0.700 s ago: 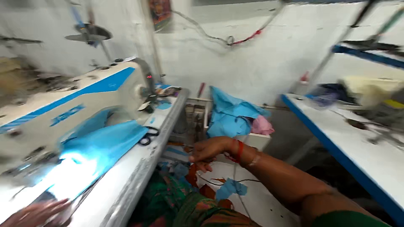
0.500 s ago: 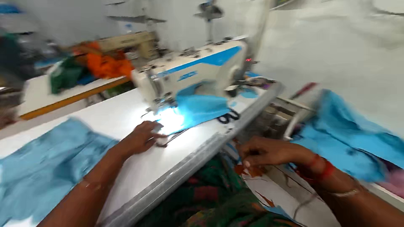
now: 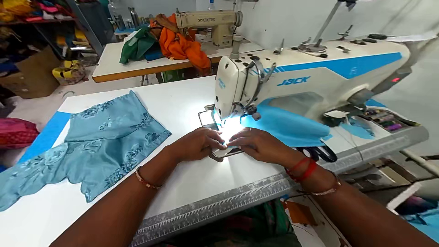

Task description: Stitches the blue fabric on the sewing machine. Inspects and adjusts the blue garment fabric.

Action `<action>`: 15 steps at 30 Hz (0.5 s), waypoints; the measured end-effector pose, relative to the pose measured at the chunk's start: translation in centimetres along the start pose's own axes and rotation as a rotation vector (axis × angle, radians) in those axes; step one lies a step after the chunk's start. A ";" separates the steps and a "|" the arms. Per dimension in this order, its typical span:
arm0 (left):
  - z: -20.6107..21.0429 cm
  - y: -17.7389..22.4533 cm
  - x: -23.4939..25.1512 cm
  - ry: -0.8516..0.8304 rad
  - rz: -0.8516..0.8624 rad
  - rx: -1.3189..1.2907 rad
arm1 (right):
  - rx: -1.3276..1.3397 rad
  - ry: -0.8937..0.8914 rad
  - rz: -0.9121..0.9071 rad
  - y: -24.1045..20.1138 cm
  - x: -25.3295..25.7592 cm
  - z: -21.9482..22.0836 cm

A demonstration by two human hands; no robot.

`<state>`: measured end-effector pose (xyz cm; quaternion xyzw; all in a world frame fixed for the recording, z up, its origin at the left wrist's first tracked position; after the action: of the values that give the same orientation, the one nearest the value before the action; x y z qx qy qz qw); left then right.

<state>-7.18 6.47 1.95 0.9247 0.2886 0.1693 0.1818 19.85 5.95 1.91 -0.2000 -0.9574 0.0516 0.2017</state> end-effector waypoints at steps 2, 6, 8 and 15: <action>0.4 -0.1 0.1 0.018 -0.004 -0.027 | -0.038 0.049 -0.035 0.3 -0.5 0.5; 0.7 0.1 0.2 0.051 -0.024 -0.005 | -0.038 0.116 -0.038 0.1 -0.8 1.0; 1.3 0.5 0.3 0.123 -0.058 0.009 | 0.027 0.143 0.012 0.4 -0.9 0.8; 2.9 2.5 1.2 0.278 -0.144 0.147 | 0.045 0.208 -0.015 1.2 -1.1 1.7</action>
<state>-3.86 4.58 0.72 0.8802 0.3881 0.2603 0.0835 20.54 6.60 -0.25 -0.1924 -0.9314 0.0505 0.3049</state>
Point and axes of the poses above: each hand's wrist, its own x-axis towards the middle knuckle, its own z-axis out of the palm, y = z × x, the point moved 1 cm from there along x, towards the middle knuckle, and after that the axes turned 9 degrees about -z, right-handed, at the moved point
